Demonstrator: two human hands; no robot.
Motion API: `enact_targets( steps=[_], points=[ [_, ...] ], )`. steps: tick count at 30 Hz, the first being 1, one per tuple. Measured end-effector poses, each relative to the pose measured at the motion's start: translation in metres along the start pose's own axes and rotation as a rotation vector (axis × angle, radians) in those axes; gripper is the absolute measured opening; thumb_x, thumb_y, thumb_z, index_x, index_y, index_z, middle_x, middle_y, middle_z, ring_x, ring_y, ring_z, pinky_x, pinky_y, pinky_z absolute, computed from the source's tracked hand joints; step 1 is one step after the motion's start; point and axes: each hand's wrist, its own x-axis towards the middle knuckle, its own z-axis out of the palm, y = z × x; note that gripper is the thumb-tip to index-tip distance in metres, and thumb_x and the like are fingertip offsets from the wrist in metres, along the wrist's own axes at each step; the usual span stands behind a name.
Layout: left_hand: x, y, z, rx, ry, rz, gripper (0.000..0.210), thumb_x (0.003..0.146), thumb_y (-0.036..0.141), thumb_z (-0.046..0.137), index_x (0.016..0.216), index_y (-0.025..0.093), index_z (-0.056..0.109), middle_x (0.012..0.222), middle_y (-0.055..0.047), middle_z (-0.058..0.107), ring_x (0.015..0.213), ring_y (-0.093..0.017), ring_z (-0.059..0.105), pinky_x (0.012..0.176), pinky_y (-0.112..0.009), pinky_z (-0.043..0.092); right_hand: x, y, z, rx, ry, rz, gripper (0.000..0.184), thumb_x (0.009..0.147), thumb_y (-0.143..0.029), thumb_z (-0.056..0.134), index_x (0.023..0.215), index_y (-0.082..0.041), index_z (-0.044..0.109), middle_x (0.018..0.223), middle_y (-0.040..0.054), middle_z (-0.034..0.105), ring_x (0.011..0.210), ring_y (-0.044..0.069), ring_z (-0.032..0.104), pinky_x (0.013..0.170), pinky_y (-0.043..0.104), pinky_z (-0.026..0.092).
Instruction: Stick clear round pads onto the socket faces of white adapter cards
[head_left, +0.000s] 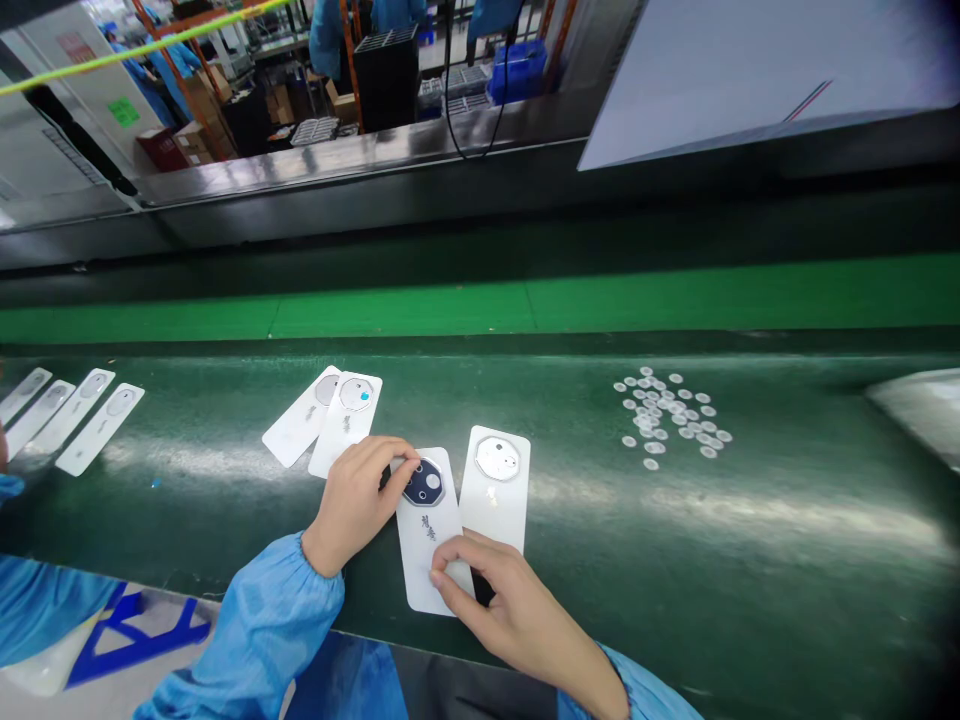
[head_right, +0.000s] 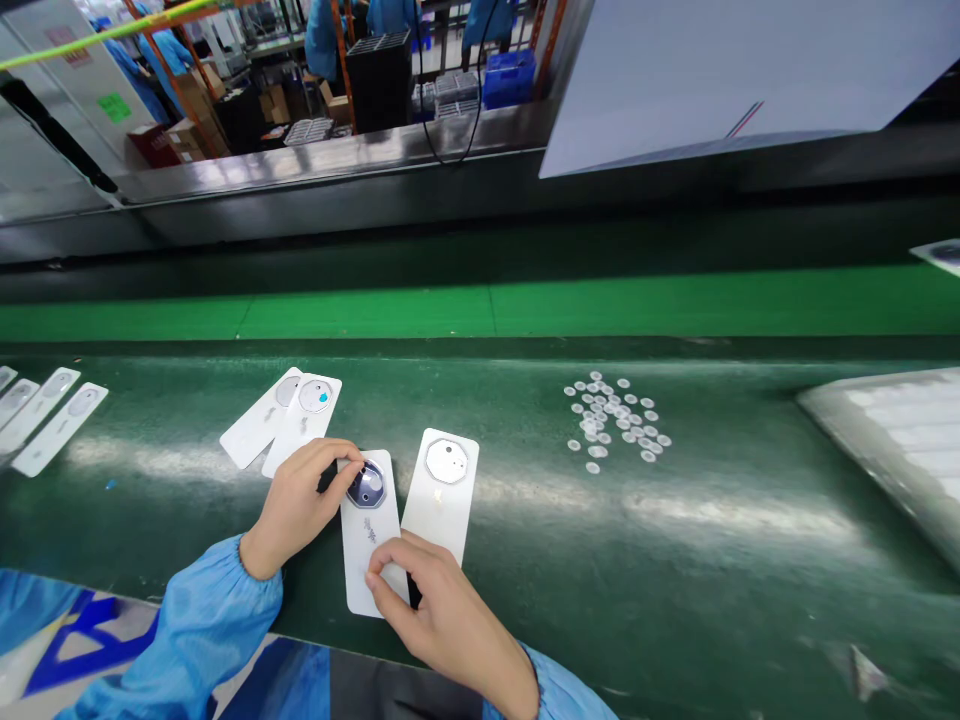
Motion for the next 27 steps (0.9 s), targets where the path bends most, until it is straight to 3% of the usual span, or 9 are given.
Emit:
enact_targets(
  steps=[8, 11, 14, 17, 22, 27],
  points=[
    [-0.006, 0.002, 0.008, 0.086, -0.04, 0.022, 0.013, 0.103, 0.015, 0.042, 0.099, 0.022, 0.053, 0.104, -0.003, 0.072, 0.09, -0.019, 0.067, 0.077, -0.034, 0.048, 0.003, 0.001, 0.002, 0.024, 0.055, 0.053, 0.015, 0.097, -0.029, 0.057, 0.086, -0.021, 0.065, 0.079, 0.0004, 0.064, 0.066, 0.015, 0.054, 0.061, 0.026, 0.039],
    [-0.008, 0.003, 0.012, 0.115, -0.032, 0.043, 0.015, 0.104, 0.012, 0.04, 0.101, 0.022, 0.05, 0.122, -0.007, 0.07, 0.115, -0.022, 0.065, 0.083, -0.035, 0.047, 0.004, 0.002, 0.005, 0.021, 0.072, 0.07, 0.017, 0.096, -0.029, 0.057, 0.085, -0.021, 0.066, 0.078, 0.0003, 0.064, 0.064, 0.014, 0.052, 0.058, 0.025, 0.037],
    [-0.009, 0.006, 0.013, 0.212, -0.015, 0.067, 0.017, 0.103, 0.008, 0.037, 0.099, 0.021, 0.048, 0.14, -0.014, 0.061, 0.142, -0.027, 0.046, 0.093, -0.04, 0.045, 0.005, 0.003, 0.008, 0.018, 0.089, 0.083, 0.017, 0.096, -0.029, 0.057, 0.085, -0.02, 0.067, 0.078, 0.0003, 0.064, 0.063, 0.014, 0.05, 0.056, 0.025, 0.035],
    [-0.01, 0.011, 0.014, 0.322, 0.023, 0.048, 0.019, 0.101, 0.006, 0.038, 0.095, 0.02, 0.049, 0.148, -0.017, 0.054, 0.149, -0.03, 0.035, 0.099, -0.046, 0.04, 0.006, 0.003, 0.011, 0.027, 0.103, 0.099, 0.017, 0.095, -0.029, 0.057, 0.085, -0.02, 0.067, 0.078, 0.0002, 0.064, 0.061, 0.013, 0.049, 0.055, 0.025, 0.034],
    [-0.011, 0.015, 0.017, 0.42, 0.108, 0.021, 0.018, 0.098, 0.006, 0.044, 0.093, 0.019, 0.054, 0.144, -0.018, 0.052, 0.144, -0.034, 0.037, 0.103, -0.051, 0.036, 0.007, 0.001, 0.012, 0.044, 0.125, 0.107, 0.016, 0.095, -0.027, 0.058, 0.083, -0.02, 0.067, 0.074, 0.0, 0.062, 0.06, 0.013, 0.05, 0.053, 0.025, 0.035],
    [-0.012, 0.015, 0.019, 0.466, 0.21, -0.021, 0.016, 0.098, 0.011, 0.049, 0.093, 0.02, 0.062, 0.113, -0.015, 0.058, 0.12, -0.033, 0.05, 0.092, -0.048, 0.038, 0.005, -0.007, 0.007, 0.019, 0.074, 0.036, 0.014, 0.096, -0.025, 0.057, 0.086, -0.021, 0.065, 0.081, 0.0015, 0.063, 0.062, 0.014, 0.051, 0.058, 0.026, 0.042]
  ],
)
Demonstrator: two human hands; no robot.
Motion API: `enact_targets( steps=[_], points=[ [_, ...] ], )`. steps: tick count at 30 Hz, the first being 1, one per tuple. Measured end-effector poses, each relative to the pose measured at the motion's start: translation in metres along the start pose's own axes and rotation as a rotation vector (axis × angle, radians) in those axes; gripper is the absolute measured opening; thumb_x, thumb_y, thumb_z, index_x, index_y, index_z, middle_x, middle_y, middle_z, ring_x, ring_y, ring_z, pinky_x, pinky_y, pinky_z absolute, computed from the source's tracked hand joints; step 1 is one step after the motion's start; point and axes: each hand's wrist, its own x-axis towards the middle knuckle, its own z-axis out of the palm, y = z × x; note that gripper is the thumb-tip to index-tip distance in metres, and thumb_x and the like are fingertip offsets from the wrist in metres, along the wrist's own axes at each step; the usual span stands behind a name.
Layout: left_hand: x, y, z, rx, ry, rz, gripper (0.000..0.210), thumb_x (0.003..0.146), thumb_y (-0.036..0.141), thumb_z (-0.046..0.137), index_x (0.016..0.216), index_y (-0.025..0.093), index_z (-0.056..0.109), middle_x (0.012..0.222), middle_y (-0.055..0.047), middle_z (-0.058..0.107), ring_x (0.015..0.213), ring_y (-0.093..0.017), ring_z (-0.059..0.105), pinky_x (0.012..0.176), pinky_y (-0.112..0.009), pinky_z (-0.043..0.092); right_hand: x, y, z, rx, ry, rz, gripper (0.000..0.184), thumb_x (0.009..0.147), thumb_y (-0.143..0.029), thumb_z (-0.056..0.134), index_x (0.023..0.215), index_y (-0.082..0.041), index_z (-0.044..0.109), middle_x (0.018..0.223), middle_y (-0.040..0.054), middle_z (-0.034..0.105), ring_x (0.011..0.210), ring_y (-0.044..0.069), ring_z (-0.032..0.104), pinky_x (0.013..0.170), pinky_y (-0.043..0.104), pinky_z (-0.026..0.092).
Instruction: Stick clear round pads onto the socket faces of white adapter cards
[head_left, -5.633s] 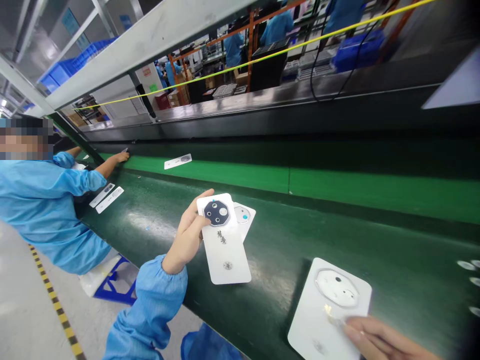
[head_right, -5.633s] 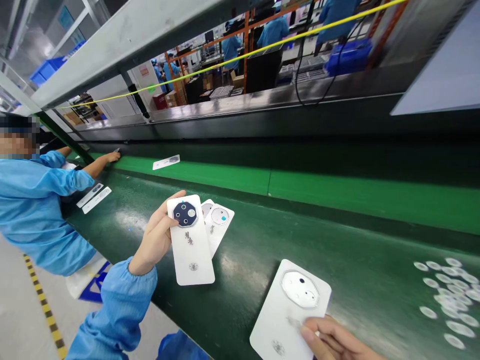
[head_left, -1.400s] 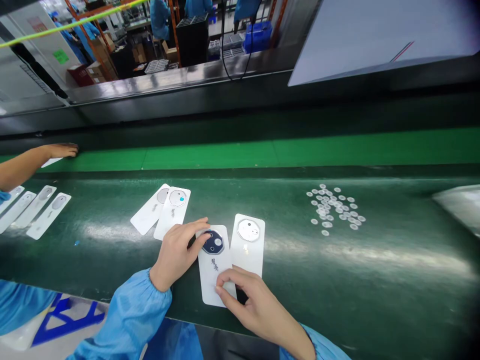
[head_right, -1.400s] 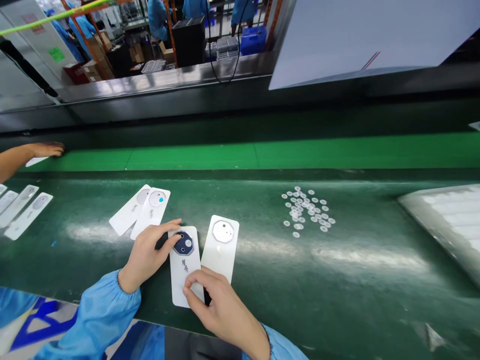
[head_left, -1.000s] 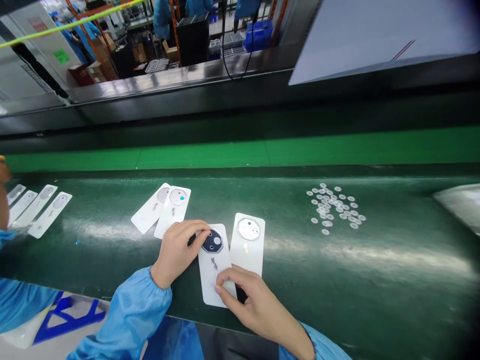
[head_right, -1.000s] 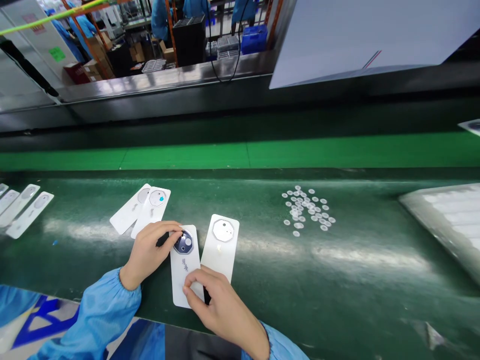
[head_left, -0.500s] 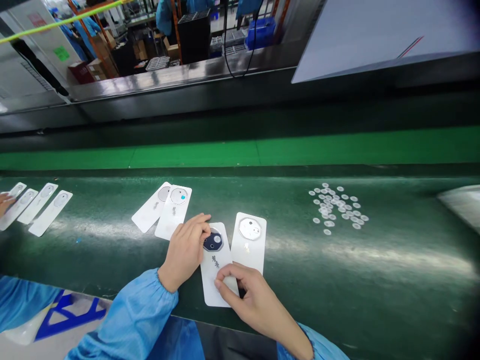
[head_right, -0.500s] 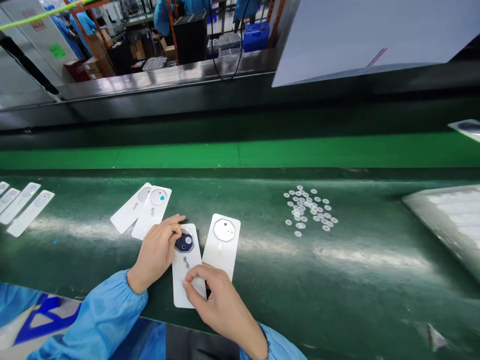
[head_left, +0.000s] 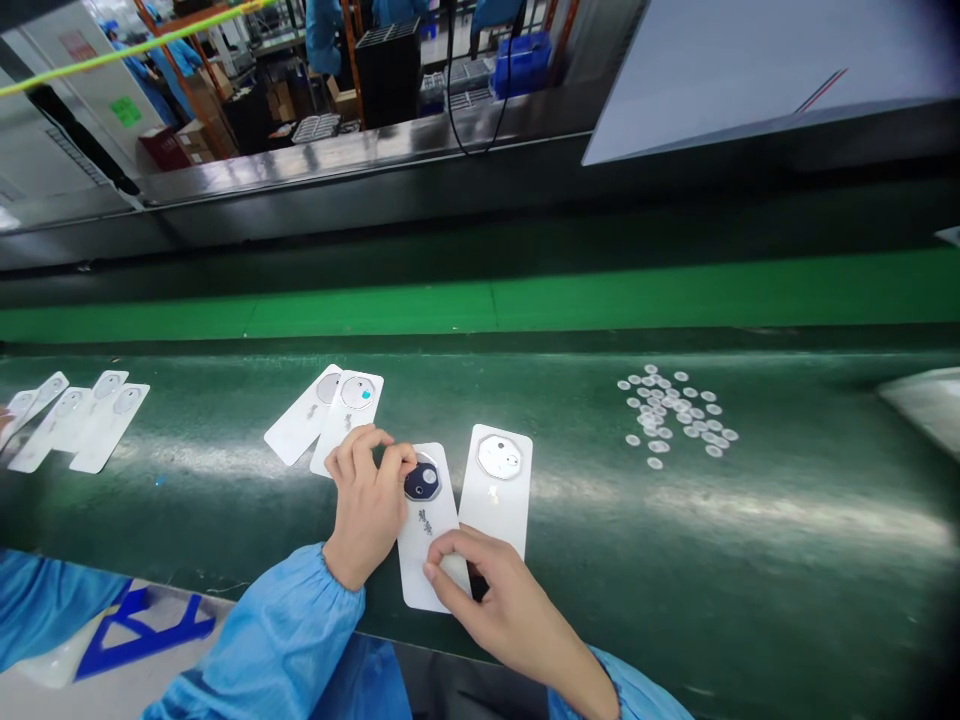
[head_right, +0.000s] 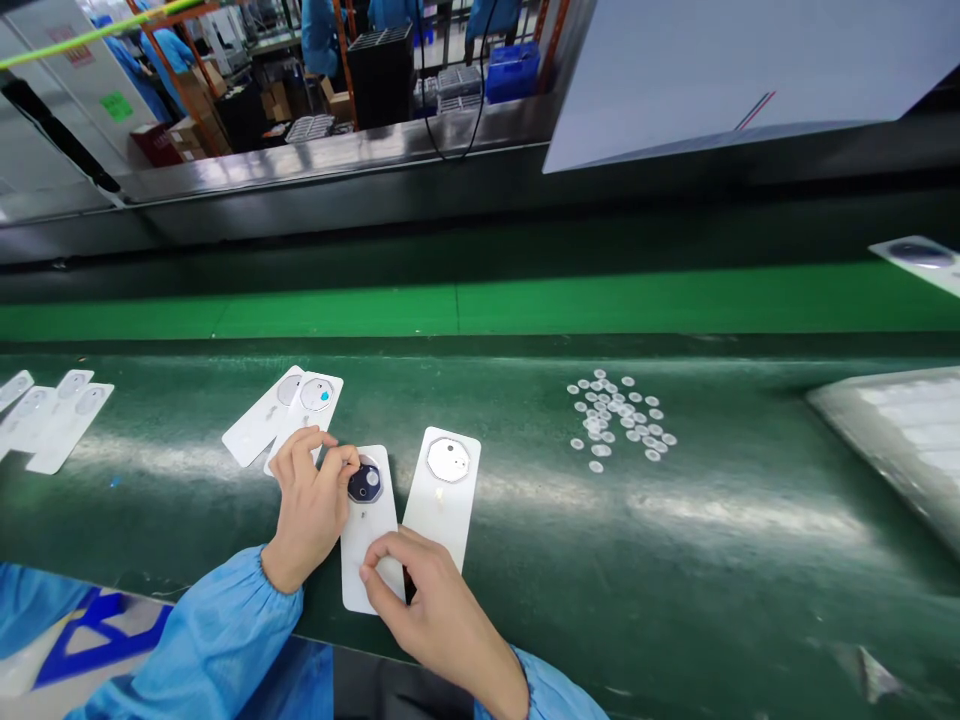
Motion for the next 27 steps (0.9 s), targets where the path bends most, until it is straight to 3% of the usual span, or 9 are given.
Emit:
enact_targets(
  steps=[4, 6, 8, 11, 15, 19, 23, 27],
  points=[
    [-0.002, -0.001, 0.001, -0.014, -0.052, 0.026, 0.017, 0.099, 0.012, 0.048, 0.095, 0.02, 0.062, 0.102, -0.012, 0.058, 0.108, -0.029, 0.053, 0.081, -0.041, 0.035, -0.005, -0.005, -0.011, 0.062, -0.063, -0.03, 0.012, 0.095, -0.025, 0.059, 0.085, -0.022, 0.066, 0.104, 0.0066, 0.065, 0.09, 0.02, 0.063, 0.081, 0.03, 0.053],
    [-0.002, -0.002, 0.002, -0.055, -0.103, 0.067, 0.018, 0.099, 0.009, 0.047, 0.093, 0.019, 0.06, 0.098, -0.01, 0.06, 0.106, -0.027, 0.055, 0.079, -0.04, 0.033, -0.004, -0.007, -0.02, 0.084, -0.013, -0.032, 0.013, 0.095, -0.028, 0.061, 0.085, -0.022, 0.068, 0.122, 0.0095, 0.061, 0.112, 0.024, 0.061, 0.096, 0.035, 0.052],
    [-0.002, -0.003, 0.004, -0.087, -0.151, 0.149, 0.019, 0.098, 0.006, 0.046, 0.091, 0.019, 0.058, 0.094, -0.007, 0.062, 0.103, -0.025, 0.056, 0.077, -0.039, 0.029, 0.003, -0.007, -0.029, 0.134, 0.065, -0.03, 0.017, 0.096, -0.033, 0.06, 0.085, -0.022, 0.067, 0.129, 0.0112, 0.058, 0.123, 0.026, 0.057, 0.099, 0.037, 0.052],
    [-0.001, -0.004, 0.007, -0.109, -0.187, 0.301, 0.019, 0.099, 0.006, 0.045, 0.09, 0.018, 0.057, 0.093, -0.006, 0.064, 0.103, -0.024, 0.057, 0.074, -0.04, 0.025, 0.021, -0.005, -0.043, 0.228, 0.114, -0.004, 0.023, 0.097, -0.04, 0.059, 0.085, -0.021, 0.065, 0.106, 0.0099, 0.067, 0.099, 0.022, 0.066, 0.08, 0.032, 0.058],
    [-0.001, -0.004, 0.011, -0.119, -0.207, 0.387, 0.02, 0.099, 0.007, 0.045, 0.086, 0.018, 0.055, 0.093, -0.007, 0.066, 0.103, -0.024, 0.057, 0.072, -0.04, 0.023, 0.039, 0.004, -0.05, 0.216, 0.095, 0.065, 0.028, 0.091, -0.045, 0.064, 0.082, -0.018, 0.067, 0.071, 0.0029, 0.066, 0.064, 0.016, 0.062, 0.058, 0.027, 0.054],
    [-0.001, -0.002, 0.011, -0.121, -0.243, 0.373, 0.02, 0.098, 0.006, 0.045, 0.084, 0.018, 0.054, 0.09, -0.007, 0.066, 0.1, -0.024, 0.057, 0.071, -0.04, 0.023, 0.042, 0.012, -0.041, 0.134, 0.199, 0.065, 0.029, 0.088, -0.045, 0.067, 0.081, -0.017, 0.07, 0.07, 0.0039, 0.067, 0.06, 0.016, 0.062, 0.048, 0.025, 0.051],
    [-0.002, 0.0, 0.009, -0.16, -0.252, 0.341, 0.02, 0.099, 0.006, 0.045, 0.086, 0.018, 0.054, 0.09, -0.005, 0.066, 0.098, -0.023, 0.057, 0.07, -0.04, 0.023, 0.04, 0.017, -0.036, 0.059, 0.332, 0.004, 0.028, 0.092, -0.045, 0.062, 0.084, -0.019, 0.068, 0.072, 0.0041, 0.069, 0.058, 0.016, 0.064, 0.05, 0.025, 0.053],
    [-0.003, -0.002, 0.011, -0.139, -0.266, 0.337, 0.018, 0.099, 0.006, 0.047, 0.088, 0.019, 0.055, 0.092, -0.006, 0.067, 0.099, -0.023, 0.057, 0.071, -0.04, 0.023, 0.039, 0.018, -0.039, -0.03, 0.293, -0.056, 0.028, 0.097, -0.043, 0.056, 0.087, -0.02, 0.066, 0.063, 0.0004, 0.065, 0.052, 0.014, 0.06, 0.049, 0.025, 0.051]
  ],
)
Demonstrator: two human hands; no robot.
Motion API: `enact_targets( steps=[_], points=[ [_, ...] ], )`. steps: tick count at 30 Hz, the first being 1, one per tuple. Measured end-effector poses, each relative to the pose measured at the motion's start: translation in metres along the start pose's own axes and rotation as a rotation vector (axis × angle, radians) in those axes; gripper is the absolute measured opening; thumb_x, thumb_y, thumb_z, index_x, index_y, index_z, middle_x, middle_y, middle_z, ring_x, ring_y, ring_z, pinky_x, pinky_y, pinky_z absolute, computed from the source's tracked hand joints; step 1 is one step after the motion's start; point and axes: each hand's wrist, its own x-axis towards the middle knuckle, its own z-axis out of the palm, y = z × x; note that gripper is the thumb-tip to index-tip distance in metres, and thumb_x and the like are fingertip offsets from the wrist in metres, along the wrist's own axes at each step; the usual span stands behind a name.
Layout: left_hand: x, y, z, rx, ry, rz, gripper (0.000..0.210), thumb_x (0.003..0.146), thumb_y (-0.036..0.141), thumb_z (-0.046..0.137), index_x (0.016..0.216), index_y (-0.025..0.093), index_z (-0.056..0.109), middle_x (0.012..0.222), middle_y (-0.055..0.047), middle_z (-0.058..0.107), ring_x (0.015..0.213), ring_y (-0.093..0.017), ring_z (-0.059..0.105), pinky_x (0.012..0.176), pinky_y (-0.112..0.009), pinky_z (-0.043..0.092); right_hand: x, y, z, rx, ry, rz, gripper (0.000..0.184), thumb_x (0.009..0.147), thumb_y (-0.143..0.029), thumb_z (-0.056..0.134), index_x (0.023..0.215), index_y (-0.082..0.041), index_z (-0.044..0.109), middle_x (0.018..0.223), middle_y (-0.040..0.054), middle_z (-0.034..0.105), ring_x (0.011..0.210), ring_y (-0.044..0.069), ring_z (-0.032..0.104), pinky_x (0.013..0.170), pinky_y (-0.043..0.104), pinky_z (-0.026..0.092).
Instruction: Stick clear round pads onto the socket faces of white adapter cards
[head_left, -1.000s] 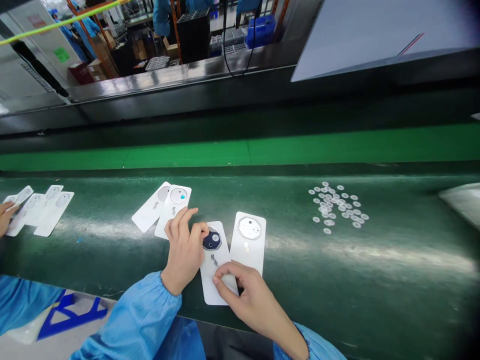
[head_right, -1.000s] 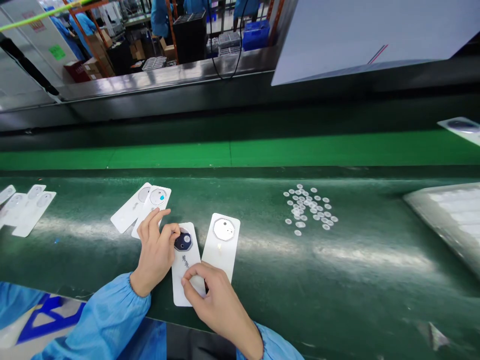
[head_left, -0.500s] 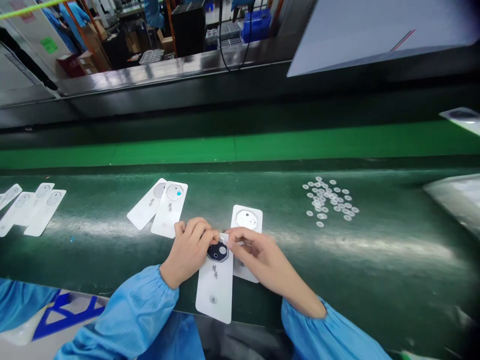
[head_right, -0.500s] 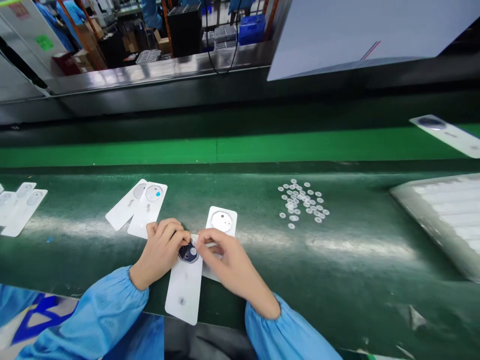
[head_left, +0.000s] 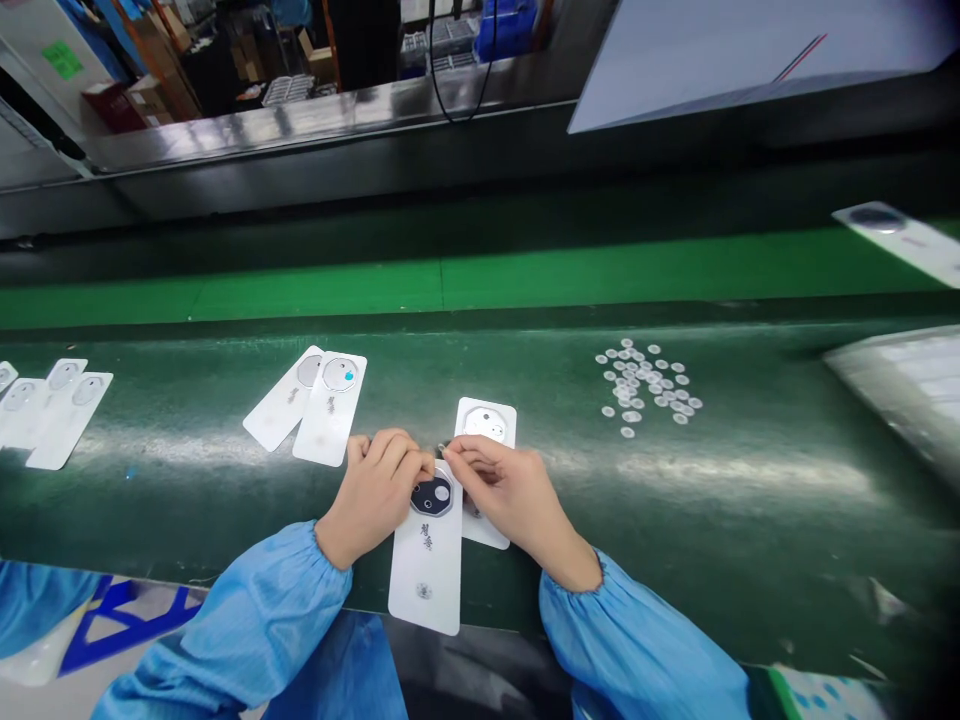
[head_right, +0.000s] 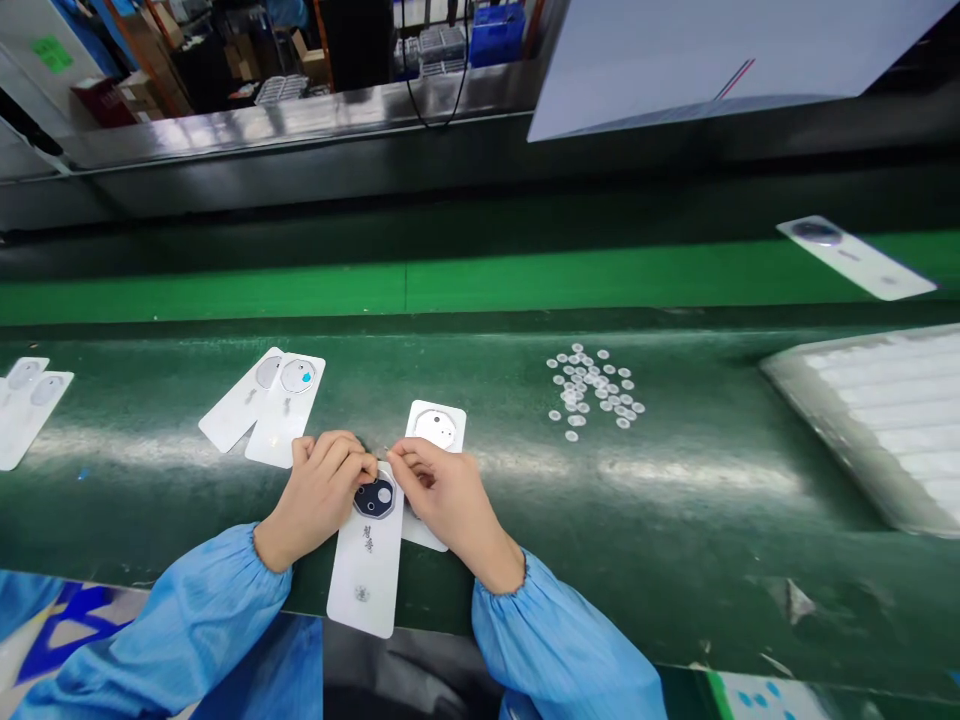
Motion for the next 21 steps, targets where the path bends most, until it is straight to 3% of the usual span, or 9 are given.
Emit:
enact_targets(
  steps=[3, 12, 21],
  points=[
    [0.0, -0.002, 0.002, 0.004, -0.026, -0.002, 0.018, 0.097, 0.005, 0.048, 0.087, 0.019, 0.054, 0.093, -0.005, 0.066, 0.099, -0.023, 0.057, 0.071, -0.04, 0.024, 0.0, 0.0, -0.001, -0.065, -0.041, -0.042, 0.028, 0.1, -0.042, 0.052, 0.087, -0.021, 0.066, 0.063, -0.0005, 0.063, 0.05, 0.013, 0.056, 0.05, 0.025, 0.049],
    [0.002, 0.007, -0.005, 0.028, -0.12, -0.07, 0.017, 0.094, 0.004, 0.049, 0.088, 0.019, 0.053, 0.087, -0.004, 0.061, 0.09, -0.024, 0.052, 0.07, -0.04, 0.025, 0.0, 0.0, 0.012, -0.361, 0.027, -0.156, 0.026, 0.101, -0.026, 0.045, 0.079, -0.022, 0.059, 0.065, -0.0009, 0.06, 0.053, 0.014, 0.053, 0.056, 0.025, 0.042],
    [-0.004, 0.012, -0.004, 0.031, -0.104, -0.086, 0.02, 0.093, 0.001, 0.046, 0.09, 0.019, 0.054, 0.089, -0.005, 0.062, 0.091, -0.023, 0.053, 0.071, -0.04, 0.025, -0.001, 0.002, 0.017, -0.383, 0.067, -0.189, 0.024, 0.102, -0.024, 0.044, 0.084, -0.022, 0.059, 0.067, 0.0004, 0.061, 0.057, 0.015, 0.056, 0.057, 0.026, 0.042]
  ],
)
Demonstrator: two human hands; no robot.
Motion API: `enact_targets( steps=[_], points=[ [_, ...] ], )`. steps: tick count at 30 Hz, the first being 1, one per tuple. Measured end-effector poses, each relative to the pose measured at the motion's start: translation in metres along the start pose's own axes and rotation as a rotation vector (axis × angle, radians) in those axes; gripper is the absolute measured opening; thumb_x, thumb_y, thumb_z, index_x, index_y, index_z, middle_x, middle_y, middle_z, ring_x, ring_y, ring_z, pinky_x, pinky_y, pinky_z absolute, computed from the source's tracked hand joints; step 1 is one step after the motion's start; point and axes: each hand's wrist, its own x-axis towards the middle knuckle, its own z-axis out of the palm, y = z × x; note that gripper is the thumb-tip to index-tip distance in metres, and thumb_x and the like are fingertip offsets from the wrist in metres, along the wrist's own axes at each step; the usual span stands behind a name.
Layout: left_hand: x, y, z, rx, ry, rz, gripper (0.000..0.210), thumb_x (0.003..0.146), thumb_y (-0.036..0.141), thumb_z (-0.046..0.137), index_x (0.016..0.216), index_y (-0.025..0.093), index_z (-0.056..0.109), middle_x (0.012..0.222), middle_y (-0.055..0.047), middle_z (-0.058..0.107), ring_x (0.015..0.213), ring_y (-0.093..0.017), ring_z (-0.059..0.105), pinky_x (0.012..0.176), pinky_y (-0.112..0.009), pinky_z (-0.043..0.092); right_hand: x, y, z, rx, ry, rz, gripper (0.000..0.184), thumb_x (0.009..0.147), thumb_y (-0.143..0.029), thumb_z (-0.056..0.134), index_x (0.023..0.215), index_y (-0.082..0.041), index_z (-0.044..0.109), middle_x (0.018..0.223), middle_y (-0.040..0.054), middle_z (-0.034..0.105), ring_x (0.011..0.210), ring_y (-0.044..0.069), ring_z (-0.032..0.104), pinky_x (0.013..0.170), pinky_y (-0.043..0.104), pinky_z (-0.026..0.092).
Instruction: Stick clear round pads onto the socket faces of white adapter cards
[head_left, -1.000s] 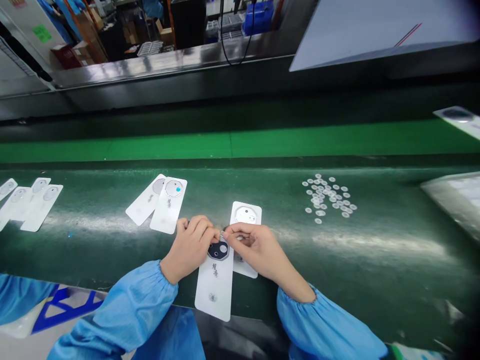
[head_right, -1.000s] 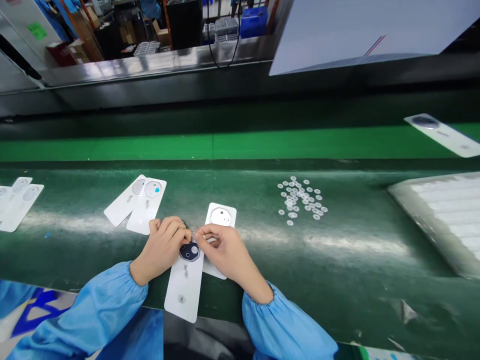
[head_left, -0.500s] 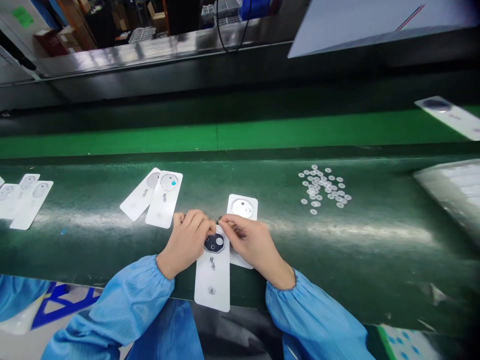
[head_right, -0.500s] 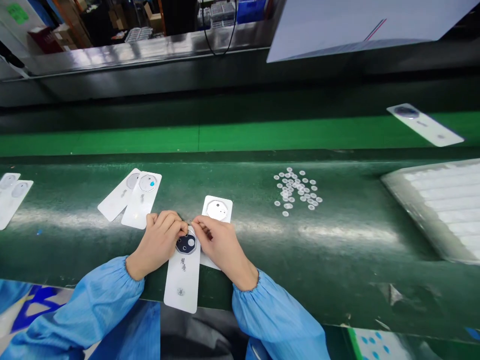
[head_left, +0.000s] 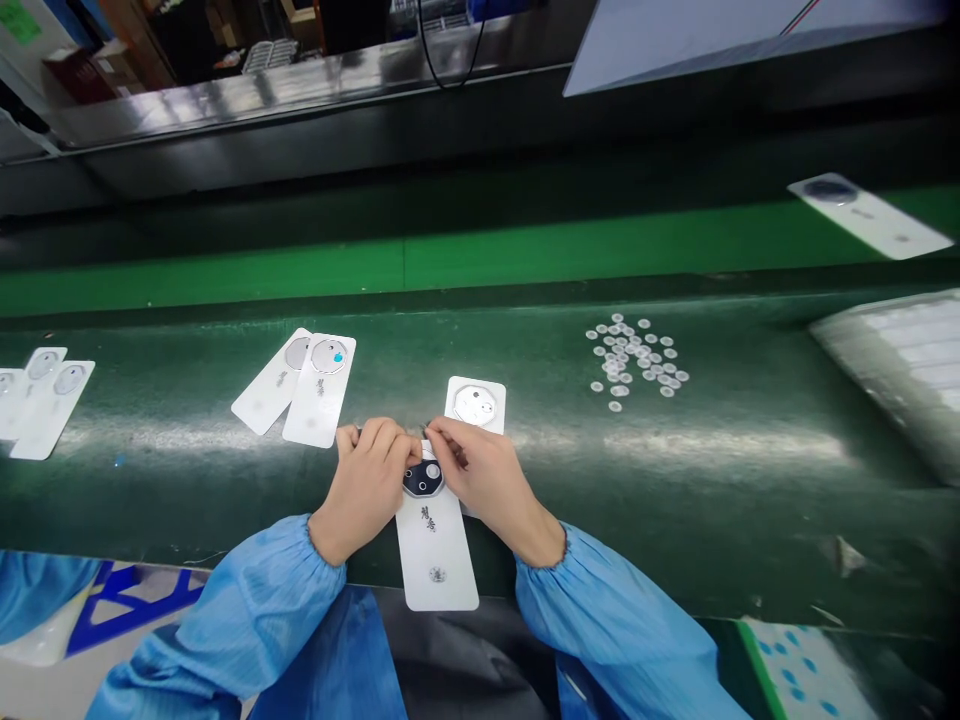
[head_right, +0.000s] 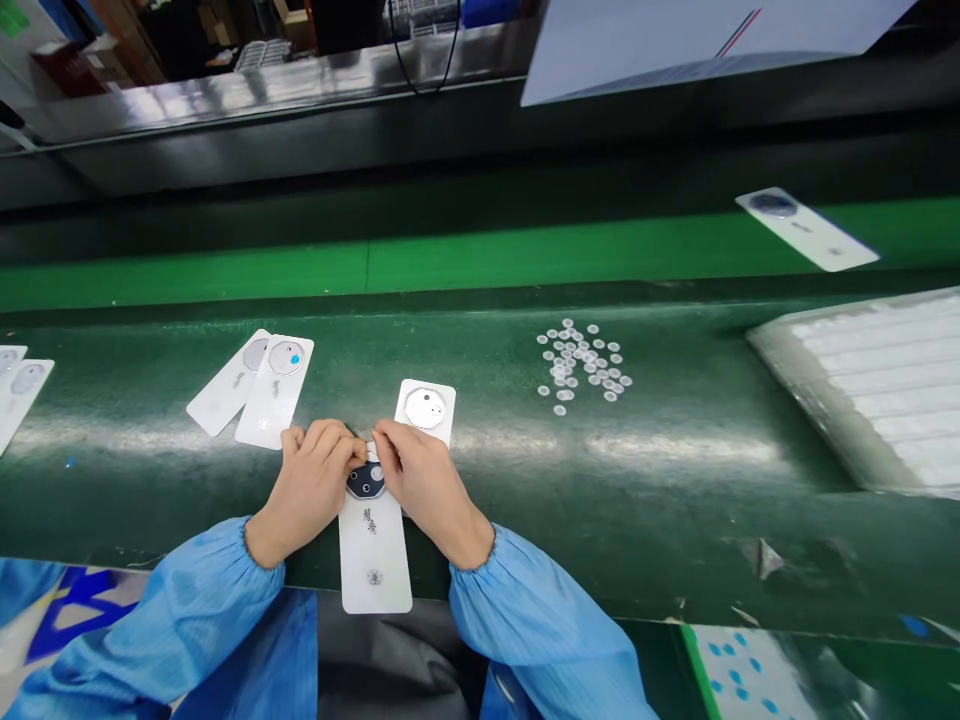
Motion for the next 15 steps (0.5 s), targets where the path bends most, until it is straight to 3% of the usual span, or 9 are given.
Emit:
enact_targets(
  steps=[4, 8, 15],
  points=[
    [-0.002, -0.001, -0.002, -0.056, 0.083, -0.007, 0.017, 0.1, 0.008, 0.046, 0.092, 0.02, 0.055, 0.092, -0.005, 0.063, 0.098, -0.023, 0.056, 0.075, -0.041, 0.027, -0.003, -0.001, -0.003, 0.012, 0.038, -0.018, 0.025, 0.104, -0.025, 0.044, 0.085, -0.022, 0.06, 0.067, 0.0001, 0.062, 0.057, 0.015, 0.058, 0.058, 0.026, 0.046],
    [-0.006, -0.004, -0.008, -0.312, 0.147, -0.04, 0.01, 0.104, 0.021, 0.049, 0.098, 0.022, 0.057, 0.103, -0.007, 0.062, 0.11, -0.024, 0.054, 0.088, -0.041, 0.035, -0.01, -0.005, -0.007, 0.044, 0.163, -0.119, 0.018, 0.103, -0.023, 0.049, 0.093, -0.023, 0.064, 0.077, 0.002, 0.071, 0.062, 0.015, 0.065, 0.063, 0.027, 0.053],
    [-0.007, -0.012, -0.008, -0.465, 0.251, -0.025, 0.008, 0.1, 0.027, 0.058, 0.107, 0.023, 0.061, 0.102, -0.006, 0.068, 0.105, -0.023, 0.06, 0.091, -0.04, 0.042, -0.014, -0.007, -0.011, 0.004, 0.233, -0.19, 0.017, 0.101, -0.017, 0.053, 0.101, -0.025, 0.068, 0.081, 0.0018, 0.075, 0.064, 0.015, 0.069, 0.066, 0.026, 0.058]
  ],
)
